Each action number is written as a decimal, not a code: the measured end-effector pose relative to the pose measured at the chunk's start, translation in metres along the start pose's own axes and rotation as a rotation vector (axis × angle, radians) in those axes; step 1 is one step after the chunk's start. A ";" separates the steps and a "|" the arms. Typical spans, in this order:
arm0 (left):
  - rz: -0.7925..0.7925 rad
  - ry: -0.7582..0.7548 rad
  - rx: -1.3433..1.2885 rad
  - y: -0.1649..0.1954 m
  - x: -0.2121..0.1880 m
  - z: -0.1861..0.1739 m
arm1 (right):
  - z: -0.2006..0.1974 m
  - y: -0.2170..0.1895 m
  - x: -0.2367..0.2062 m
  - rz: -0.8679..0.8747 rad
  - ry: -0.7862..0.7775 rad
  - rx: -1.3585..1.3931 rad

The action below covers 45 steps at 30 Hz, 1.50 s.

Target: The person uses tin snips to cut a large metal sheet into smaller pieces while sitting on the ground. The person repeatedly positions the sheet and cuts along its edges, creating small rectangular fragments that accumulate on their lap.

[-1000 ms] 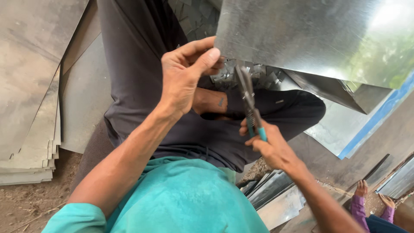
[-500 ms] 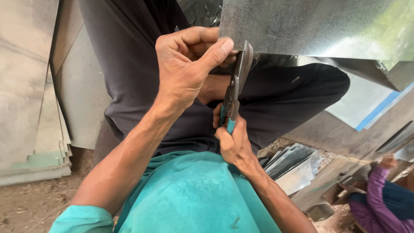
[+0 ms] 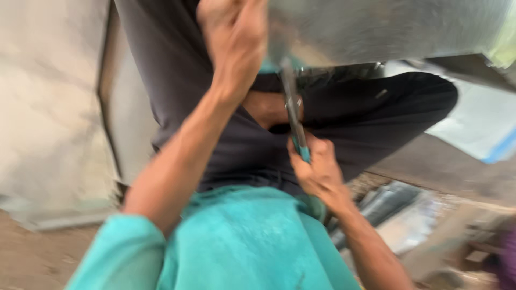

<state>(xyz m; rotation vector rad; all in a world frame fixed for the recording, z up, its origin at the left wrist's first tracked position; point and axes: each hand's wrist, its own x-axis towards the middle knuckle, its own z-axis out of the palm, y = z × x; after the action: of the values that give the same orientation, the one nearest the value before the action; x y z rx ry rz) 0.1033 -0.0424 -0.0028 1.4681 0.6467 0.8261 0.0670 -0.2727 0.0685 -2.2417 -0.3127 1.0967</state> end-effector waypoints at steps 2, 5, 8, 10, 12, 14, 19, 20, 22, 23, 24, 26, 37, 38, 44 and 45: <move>-0.066 0.040 -0.190 0.002 -0.022 -0.001 | -0.022 0.013 -0.004 0.146 -0.118 0.039; -0.332 -0.127 -0.476 0.012 -0.058 0.019 | -0.042 0.032 -0.016 -0.018 -0.190 0.334; -0.482 -0.569 -0.504 0.020 -0.084 0.057 | -0.036 0.043 -0.039 0.115 0.009 0.508; -0.502 -0.637 -0.555 0.023 -0.097 0.075 | -0.025 0.051 -0.044 0.042 0.090 0.641; -0.504 -0.663 -0.574 0.024 -0.108 0.084 | -0.014 0.057 -0.046 0.003 0.139 0.724; -0.479 -0.656 -0.596 0.021 -0.118 0.084 | -0.008 0.061 -0.043 0.001 0.182 0.736; -0.510 -0.674 -0.522 0.008 -0.128 0.072 | -0.017 0.063 -0.040 -0.016 0.200 0.656; -0.515 -0.676 -0.528 0.005 -0.129 0.070 | -0.018 0.063 -0.040 -0.021 0.194 0.647; -0.493 -0.679 -0.475 0.001 -0.127 0.071 | -0.021 0.064 -0.040 -0.014 0.214 0.667; -0.482 -0.679 -0.447 0.000 -0.126 0.071 | -0.020 0.064 -0.039 -0.011 0.221 0.677; -0.475 -0.684 -0.439 0.000 -0.126 0.072 | -0.019 0.065 -0.039 0.025 0.227 0.621; -0.451 -0.697 -0.428 0.001 -0.125 0.074 | -0.016 0.068 -0.035 0.089 0.240 0.503; -0.522 -0.051 -0.472 0.049 -0.076 0.082 | -0.049 0.074 -0.019 -0.060 0.556 -0.343; -0.520 0.130 -0.403 0.052 -0.076 0.087 | -0.051 0.078 -0.020 -0.060 0.478 -0.258; -0.818 -0.056 -0.599 0.044 -0.096 0.098 | -0.027 0.097 -0.037 -0.056 0.319 0.182; -0.696 -0.067 -0.527 0.039 -0.098 0.094 | -0.020 0.098 -0.038 -0.020 0.333 0.241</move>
<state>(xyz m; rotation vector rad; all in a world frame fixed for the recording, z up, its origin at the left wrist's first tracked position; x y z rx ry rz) 0.1190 -0.1798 0.0274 0.7086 0.7535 0.3521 0.0529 -0.3755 0.0407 -2.1504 -0.0591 0.6926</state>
